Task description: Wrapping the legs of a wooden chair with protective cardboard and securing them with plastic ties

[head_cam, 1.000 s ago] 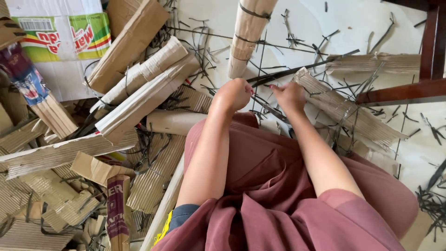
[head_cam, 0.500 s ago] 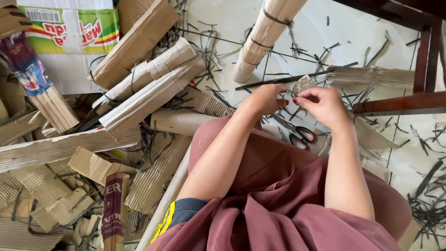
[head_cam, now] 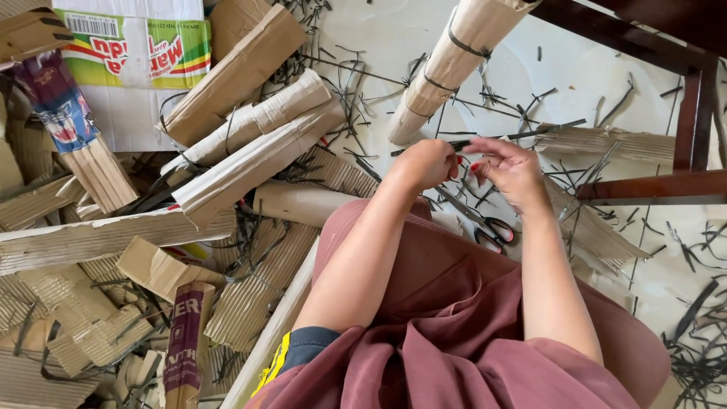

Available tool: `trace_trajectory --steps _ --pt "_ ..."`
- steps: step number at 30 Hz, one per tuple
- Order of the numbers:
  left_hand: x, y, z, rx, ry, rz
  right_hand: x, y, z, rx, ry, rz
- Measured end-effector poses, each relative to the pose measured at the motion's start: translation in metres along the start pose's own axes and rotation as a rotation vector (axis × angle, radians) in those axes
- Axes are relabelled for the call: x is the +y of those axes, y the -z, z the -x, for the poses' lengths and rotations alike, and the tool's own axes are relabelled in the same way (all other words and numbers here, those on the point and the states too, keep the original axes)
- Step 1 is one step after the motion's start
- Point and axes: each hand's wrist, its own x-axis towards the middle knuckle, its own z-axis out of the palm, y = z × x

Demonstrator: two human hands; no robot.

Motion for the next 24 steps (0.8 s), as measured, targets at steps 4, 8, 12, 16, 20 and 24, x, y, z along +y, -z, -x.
trace_trajectory --steps 4,8,12,16,20,24 --pt "0.011 0.021 0.028 0.032 0.02 -0.004 -0.019 -0.016 -0.005 0.061 0.0 0.183" --pt "0.02 0.037 0.039 0.083 0.048 0.005 -0.014 -0.026 -0.011 -0.004 -0.01 0.166" --pt "0.015 0.037 0.036 0.112 0.088 -0.054 0.001 -0.039 -0.015 0.062 0.062 0.23" --pt "0.016 0.045 0.045 0.099 0.106 -0.039 0.002 -0.031 -0.015 0.087 0.038 0.24" --pt "-0.012 0.05 0.04 0.094 0.159 0.054 0.019 -0.017 -0.017 0.147 0.092 0.459" --pt "-0.038 0.072 0.057 0.203 0.304 0.082 0.034 -0.005 -0.028 0.339 -0.072 0.022"
